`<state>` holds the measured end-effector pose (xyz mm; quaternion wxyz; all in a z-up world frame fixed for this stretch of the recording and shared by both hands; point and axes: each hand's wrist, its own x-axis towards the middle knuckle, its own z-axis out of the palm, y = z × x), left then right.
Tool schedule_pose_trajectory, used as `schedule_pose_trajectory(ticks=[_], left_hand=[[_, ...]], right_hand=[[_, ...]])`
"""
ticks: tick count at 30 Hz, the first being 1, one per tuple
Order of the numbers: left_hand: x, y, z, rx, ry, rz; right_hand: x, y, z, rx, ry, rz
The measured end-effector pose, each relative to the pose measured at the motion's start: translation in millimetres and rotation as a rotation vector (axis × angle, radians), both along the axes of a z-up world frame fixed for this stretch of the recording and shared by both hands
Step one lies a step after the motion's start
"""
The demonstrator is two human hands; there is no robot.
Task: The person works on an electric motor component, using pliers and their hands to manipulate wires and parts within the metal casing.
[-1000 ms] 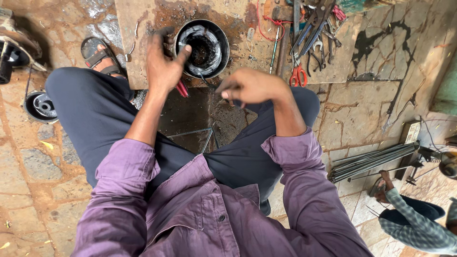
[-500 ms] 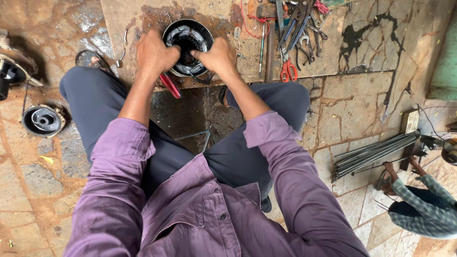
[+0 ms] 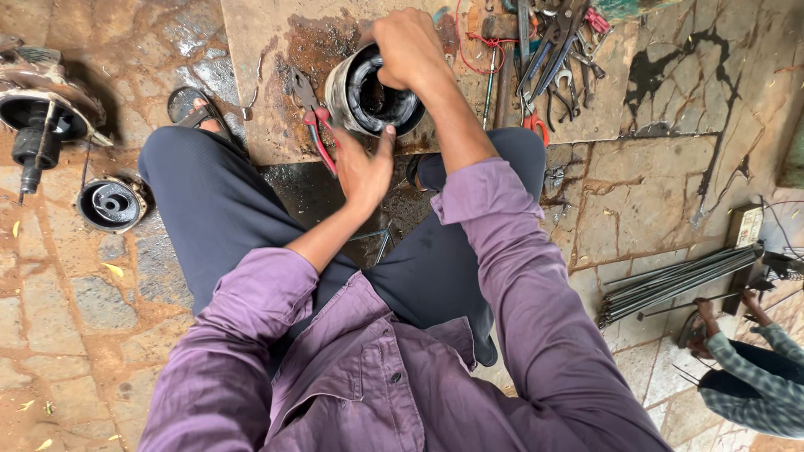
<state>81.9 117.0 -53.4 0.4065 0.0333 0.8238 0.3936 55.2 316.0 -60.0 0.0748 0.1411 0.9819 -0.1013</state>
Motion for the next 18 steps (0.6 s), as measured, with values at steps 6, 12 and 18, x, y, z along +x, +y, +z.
schedule_pose_trajectory(ticks=[6,12,18], left_hand=[[-24.3,-19.4,-22.9,0.241,0.211,-0.115],[-82.3,-46.8,-26.9,0.278,0.266,-0.103],[-102.3,-55.5,-32.1,0.411,-0.051,0.032]], right_hand=[[-10.3,-8.7,15.8,0.030,0.047,0.081],[63.1,82.9,10.3,-0.120,0.506,-0.371],[146.7,147.5,-84.5,-0.095,0.303,-0.706]])
